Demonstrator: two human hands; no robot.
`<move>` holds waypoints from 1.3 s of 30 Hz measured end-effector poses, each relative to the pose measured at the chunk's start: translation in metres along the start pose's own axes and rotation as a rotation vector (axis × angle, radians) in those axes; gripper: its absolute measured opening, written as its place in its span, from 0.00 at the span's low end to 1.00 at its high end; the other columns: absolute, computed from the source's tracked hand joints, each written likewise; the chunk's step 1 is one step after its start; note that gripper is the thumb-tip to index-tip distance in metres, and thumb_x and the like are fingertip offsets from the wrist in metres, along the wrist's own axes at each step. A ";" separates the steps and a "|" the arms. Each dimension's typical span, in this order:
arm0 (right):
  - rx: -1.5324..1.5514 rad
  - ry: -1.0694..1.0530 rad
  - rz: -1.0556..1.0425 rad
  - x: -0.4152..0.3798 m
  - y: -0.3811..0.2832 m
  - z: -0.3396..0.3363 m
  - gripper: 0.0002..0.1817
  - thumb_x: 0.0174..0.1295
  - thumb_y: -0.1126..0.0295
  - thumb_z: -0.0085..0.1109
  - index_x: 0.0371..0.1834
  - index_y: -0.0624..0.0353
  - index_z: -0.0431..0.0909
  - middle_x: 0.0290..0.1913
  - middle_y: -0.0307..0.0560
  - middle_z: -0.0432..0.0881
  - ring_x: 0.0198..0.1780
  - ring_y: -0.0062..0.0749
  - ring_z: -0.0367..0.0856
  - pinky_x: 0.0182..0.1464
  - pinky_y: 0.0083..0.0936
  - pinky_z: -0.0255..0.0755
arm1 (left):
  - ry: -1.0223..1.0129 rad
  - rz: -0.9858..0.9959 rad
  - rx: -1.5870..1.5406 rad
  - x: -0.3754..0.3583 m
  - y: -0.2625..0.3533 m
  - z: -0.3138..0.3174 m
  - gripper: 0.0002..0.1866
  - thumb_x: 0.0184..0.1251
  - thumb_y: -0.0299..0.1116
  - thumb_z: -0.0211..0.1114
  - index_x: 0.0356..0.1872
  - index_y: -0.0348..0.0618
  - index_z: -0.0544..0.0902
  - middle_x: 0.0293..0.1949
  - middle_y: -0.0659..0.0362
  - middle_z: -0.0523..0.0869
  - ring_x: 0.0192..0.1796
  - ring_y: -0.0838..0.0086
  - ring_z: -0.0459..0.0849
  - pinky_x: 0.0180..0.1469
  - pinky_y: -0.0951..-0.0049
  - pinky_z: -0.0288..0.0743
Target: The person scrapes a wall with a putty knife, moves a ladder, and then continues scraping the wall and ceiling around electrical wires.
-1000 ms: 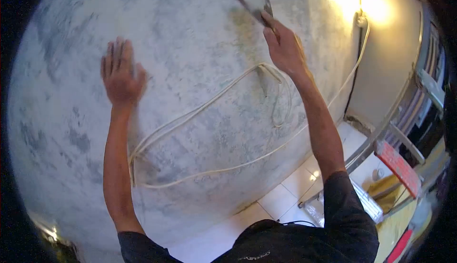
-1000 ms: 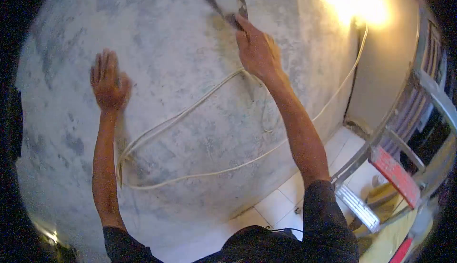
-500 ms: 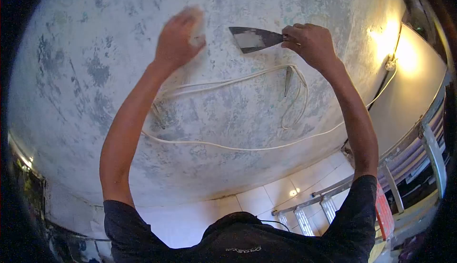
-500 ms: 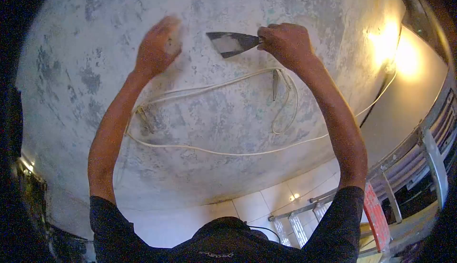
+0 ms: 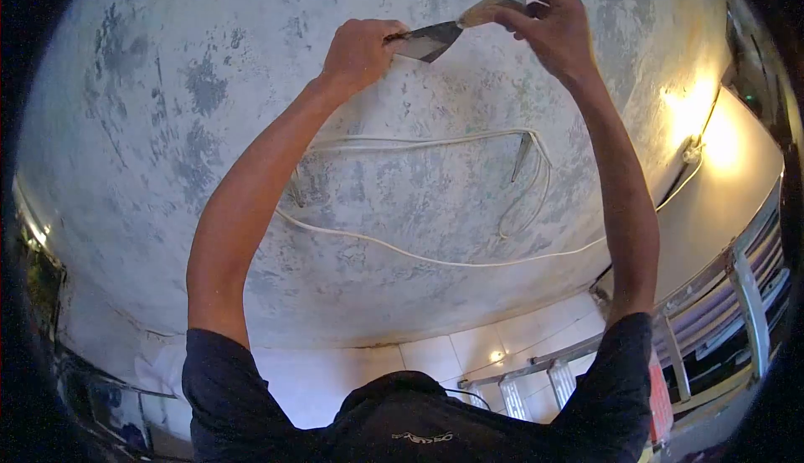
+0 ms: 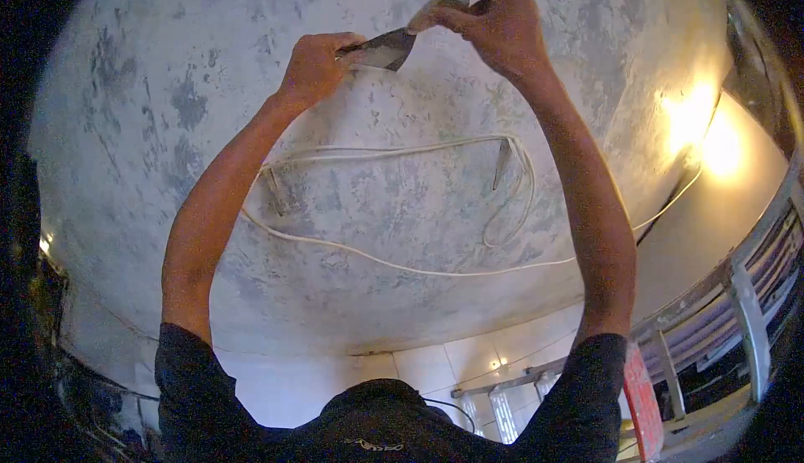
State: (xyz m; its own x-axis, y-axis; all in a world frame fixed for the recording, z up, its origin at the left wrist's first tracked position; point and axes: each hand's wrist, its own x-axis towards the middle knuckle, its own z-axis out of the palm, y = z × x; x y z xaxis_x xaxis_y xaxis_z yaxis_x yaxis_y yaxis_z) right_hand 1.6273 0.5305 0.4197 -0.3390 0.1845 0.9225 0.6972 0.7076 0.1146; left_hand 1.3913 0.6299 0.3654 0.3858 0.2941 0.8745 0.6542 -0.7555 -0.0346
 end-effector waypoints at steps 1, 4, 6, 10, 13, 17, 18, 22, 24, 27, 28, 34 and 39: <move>0.205 -0.001 0.147 -0.001 0.004 0.003 0.19 0.52 0.63 0.71 0.48 0.55 0.82 0.35 0.41 0.87 0.31 0.24 0.82 0.32 0.23 0.76 | 0.043 0.003 -0.027 0.000 -0.004 0.000 0.11 0.57 0.35 0.65 0.42 0.47 0.86 0.34 0.53 0.87 0.34 0.58 0.85 0.40 0.66 0.78; 0.371 -0.071 0.345 -0.005 0.003 0.027 0.16 0.53 0.63 0.71 0.43 0.58 0.84 0.32 0.39 0.86 0.32 0.19 0.81 0.36 0.20 0.76 | 0.047 -0.041 -0.107 -0.001 -0.008 0.008 0.10 0.59 0.35 0.65 0.41 0.46 0.86 0.35 0.52 0.87 0.34 0.58 0.86 0.40 0.67 0.78; 0.347 -0.171 0.186 -0.013 0.023 0.057 0.14 0.53 0.63 0.70 0.41 0.57 0.84 0.31 0.38 0.86 0.32 0.23 0.82 0.37 0.23 0.75 | 0.054 -0.029 -0.166 -0.002 -0.005 0.009 0.10 0.60 0.35 0.65 0.41 0.46 0.86 0.35 0.52 0.87 0.35 0.58 0.86 0.41 0.67 0.78; 0.371 -0.148 0.081 -0.019 0.056 0.102 0.13 0.55 0.62 0.68 0.40 0.56 0.84 0.31 0.40 0.86 0.33 0.26 0.82 0.38 0.25 0.75 | 0.017 0.045 -0.162 0.004 -0.003 0.003 0.10 0.60 0.37 0.66 0.41 0.48 0.87 0.34 0.53 0.88 0.35 0.60 0.86 0.41 0.66 0.78; 0.156 -0.225 0.192 -0.013 0.064 0.102 0.17 0.57 0.54 0.64 0.38 0.56 0.84 0.34 0.47 0.86 0.37 0.40 0.84 0.42 0.33 0.76 | 0.016 0.100 0.029 0.007 -0.013 -0.009 0.11 0.60 0.39 0.67 0.41 0.49 0.86 0.37 0.54 0.88 0.38 0.62 0.87 0.42 0.67 0.79; -0.069 -0.263 0.122 0.019 0.066 0.087 0.14 0.59 0.65 0.65 0.41 0.65 0.83 0.34 0.46 0.86 0.36 0.29 0.84 0.42 0.27 0.76 | 0.209 0.156 0.168 0.016 -0.035 -0.028 0.16 0.61 0.38 0.65 0.50 0.52 0.83 0.50 0.56 0.85 0.51 0.62 0.83 0.53 0.65 0.76; -0.100 -0.274 0.127 0.026 0.062 0.083 0.15 0.58 0.63 0.65 0.40 0.65 0.83 0.35 0.47 0.86 0.36 0.29 0.84 0.43 0.28 0.76 | 0.208 0.217 0.228 0.020 -0.050 -0.032 0.22 0.58 0.35 0.63 0.56 0.45 0.77 0.57 0.53 0.77 0.61 0.58 0.73 0.62 0.60 0.65; -0.178 -0.298 0.168 0.016 0.059 0.083 0.19 0.56 0.58 0.67 0.41 0.64 0.84 0.36 0.47 0.87 0.37 0.30 0.83 0.46 0.28 0.75 | 0.264 0.356 0.460 0.012 -0.076 -0.032 0.28 0.55 0.32 0.62 0.60 0.38 0.71 0.65 0.49 0.70 0.70 0.54 0.62 0.71 0.53 0.54; -0.107 -0.288 0.146 0.002 0.065 0.091 0.18 0.56 0.59 0.68 0.40 0.64 0.84 0.35 0.46 0.87 0.38 0.28 0.83 0.46 0.27 0.75 | 0.262 0.315 0.481 0.006 -0.078 -0.029 0.29 0.55 0.33 0.62 0.60 0.38 0.71 0.65 0.48 0.70 0.70 0.54 0.62 0.70 0.52 0.54; 0.057 -0.250 0.194 -0.020 0.072 0.097 0.18 0.57 0.59 0.68 0.39 0.64 0.84 0.35 0.46 0.87 0.38 0.27 0.82 0.45 0.26 0.74 | 0.285 0.288 0.465 0.004 -0.075 -0.021 0.29 0.54 0.34 0.62 0.61 0.39 0.71 0.65 0.48 0.70 0.70 0.54 0.62 0.71 0.53 0.53; 0.004 -0.288 0.164 -0.019 0.071 0.098 0.18 0.56 0.60 0.69 0.39 0.65 0.83 0.36 0.46 0.87 0.39 0.27 0.82 0.46 0.26 0.74 | 0.295 0.297 0.489 0.005 -0.077 -0.022 0.30 0.54 0.34 0.63 0.61 0.39 0.71 0.65 0.48 0.69 0.70 0.55 0.62 0.71 0.53 0.53; 0.318 -0.286 0.181 0.006 0.049 0.082 0.21 0.61 0.74 0.60 0.58 0.66 0.73 0.44 0.52 0.84 0.37 0.32 0.82 0.39 0.29 0.78 | 0.305 0.336 0.500 0.006 -0.079 -0.026 0.30 0.54 0.34 0.62 0.61 0.39 0.71 0.65 0.49 0.70 0.70 0.56 0.62 0.71 0.55 0.54; -0.112 -0.319 0.201 -0.005 0.056 0.083 0.18 0.54 0.63 0.71 0.40 0.68 0.82 0.38 0.47 0.86 0.41 0.28 0.82 0.49 0.26 0.74 | 0.317 0.333 0.498 0.003 -0.080 -0.024 0.30 0.53 0.33 0.63 0.61 0.39 0.71 0.65 0.49 0.69 0.71 0.56 0.62 0.71 0.55 0.54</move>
State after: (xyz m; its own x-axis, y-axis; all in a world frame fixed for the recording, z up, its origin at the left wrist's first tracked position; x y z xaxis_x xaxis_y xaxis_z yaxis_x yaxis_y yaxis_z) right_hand 1.6153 0.6257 0.3907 -0.3560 0.5272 0.7716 0.8284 0.5601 -0.0005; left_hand 1.3245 0.6776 0.3825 0.4594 -0.1508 0.8753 0.7844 -0.3935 -0.4795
